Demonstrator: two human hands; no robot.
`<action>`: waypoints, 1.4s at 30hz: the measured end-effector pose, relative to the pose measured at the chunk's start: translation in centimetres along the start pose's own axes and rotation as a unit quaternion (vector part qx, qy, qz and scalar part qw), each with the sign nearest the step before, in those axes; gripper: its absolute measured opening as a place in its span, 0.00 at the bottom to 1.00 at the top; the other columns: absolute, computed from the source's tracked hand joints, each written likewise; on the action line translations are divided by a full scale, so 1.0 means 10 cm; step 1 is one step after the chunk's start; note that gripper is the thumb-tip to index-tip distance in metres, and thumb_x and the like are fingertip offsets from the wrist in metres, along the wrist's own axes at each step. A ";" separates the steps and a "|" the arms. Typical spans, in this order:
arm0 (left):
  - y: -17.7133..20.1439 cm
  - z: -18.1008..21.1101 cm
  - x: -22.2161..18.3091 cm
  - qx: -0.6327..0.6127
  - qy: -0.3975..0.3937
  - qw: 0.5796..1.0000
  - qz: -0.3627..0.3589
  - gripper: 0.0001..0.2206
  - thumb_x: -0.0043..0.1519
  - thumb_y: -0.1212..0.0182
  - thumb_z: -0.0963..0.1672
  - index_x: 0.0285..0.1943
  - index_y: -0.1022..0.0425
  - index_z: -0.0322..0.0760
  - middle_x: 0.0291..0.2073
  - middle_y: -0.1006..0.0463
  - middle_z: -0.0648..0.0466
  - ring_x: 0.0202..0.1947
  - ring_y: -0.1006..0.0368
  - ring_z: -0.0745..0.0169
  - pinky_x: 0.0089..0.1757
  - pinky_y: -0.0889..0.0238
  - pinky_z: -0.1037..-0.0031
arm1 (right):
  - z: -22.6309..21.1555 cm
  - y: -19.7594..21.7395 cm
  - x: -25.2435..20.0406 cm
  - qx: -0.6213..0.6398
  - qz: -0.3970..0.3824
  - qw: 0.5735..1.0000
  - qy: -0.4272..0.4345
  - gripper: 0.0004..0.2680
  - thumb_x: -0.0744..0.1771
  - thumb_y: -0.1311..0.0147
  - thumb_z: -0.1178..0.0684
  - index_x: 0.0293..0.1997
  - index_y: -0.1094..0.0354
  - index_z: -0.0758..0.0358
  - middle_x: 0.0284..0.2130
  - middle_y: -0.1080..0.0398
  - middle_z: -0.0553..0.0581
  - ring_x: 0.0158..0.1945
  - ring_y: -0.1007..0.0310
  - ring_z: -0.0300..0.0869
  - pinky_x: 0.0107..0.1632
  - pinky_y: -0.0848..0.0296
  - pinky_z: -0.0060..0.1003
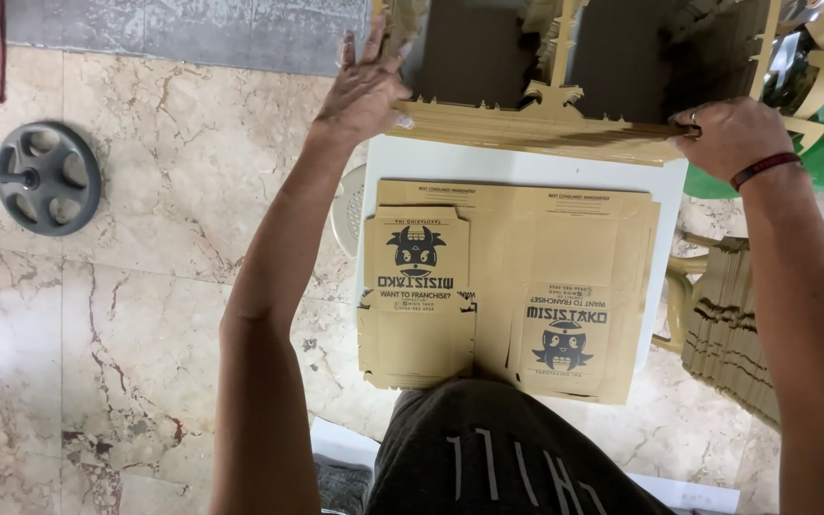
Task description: The person separates and folds precut corrugated cardboard sheets for assembly into boxes by hand at a packaging station.
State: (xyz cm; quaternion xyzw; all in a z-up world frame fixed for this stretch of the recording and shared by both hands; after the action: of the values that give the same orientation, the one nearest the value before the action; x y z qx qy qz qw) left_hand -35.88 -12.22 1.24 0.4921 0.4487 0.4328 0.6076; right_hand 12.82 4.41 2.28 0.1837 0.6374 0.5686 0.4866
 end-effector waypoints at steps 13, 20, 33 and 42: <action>0.22 -0.13 -0.04 -0.034 0.180 0.979 -0.094 0.38 0.50 0.20 0.48 0.71 0.35 0.57 0.21 0.27 0.57 0.25 0.28 0.60 0.39 0.26 0.65 | 0.06 0.00 -0.09 -0.012 -0.019 1.000 -0.018 0.21 0.69 0.50 0.33 0.69 0.30 0.42 0.52 0.21 0.61 0.56 0.23 0.60 0.55 0.23 0.53; 0.25 -0.09 -0.02 -0.078 0.196 0.971 -0.108 0.28 0.59 0.36 0.34 0.70 0.30 0.45 0.34 0.18 0.50 0.29 0.24 0.58 0.47 0.25 0.63 | 0.09 -0.04 -0.04 -0.038 -0.010 0.999 -0.001 0.17 0.70 0.51 0.38 0.67 0.28 0.40 0.51 0.20 0.60 0.52 0.20 0.58 0.52 0.20 0.51; 0.57 0.06 -0.11 -0.006 0.170 0.978 -0.121 0.36 0.55 0.32 0.48 0.74 0.44 0.59 0.29 0.17 0.39 0.33 0.19 0.31 0.35 0.30 0.54 | 0.36 0.15 -0.41 0.092 0.257 0.956 0.112 0.19 0.66 0.36 0.49 0.66 0.24 0.53 0.43 0.19 0.57 0.32 0.22 0.45 0.42 0.23 0.39; 1.09 0.50 -1.31 -0.225 0.350 0.900 -0.127 0.46 0.65 0.38 0.52 0.85 0.70 0.47 0.60 0.24 0.47 0.12 0.29 0.56 0.18 0.31 0.67 | 0.55 0.07 -0.88 0.252 0.345 0.904 -0.019 0.06 0.73 0.43 0.67 0.55 0.28 0.80 0.44 0.23 0.78 0.38 0.17 0.56 0.32 0.16 0.42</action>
State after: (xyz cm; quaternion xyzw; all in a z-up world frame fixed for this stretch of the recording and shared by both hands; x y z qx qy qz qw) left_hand -34.89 -24.37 14.10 0.0975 0.5821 0.5857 0.5556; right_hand 21.23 0.73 7.17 0.5191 0.6469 0.5179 0.2094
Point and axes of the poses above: each hand's wrist, its own x-axis towards the middle knuckle, its own y-axis out of the back of the hand, z = x × y, the point moved 2 cm from there along x, towards the middle knuckle
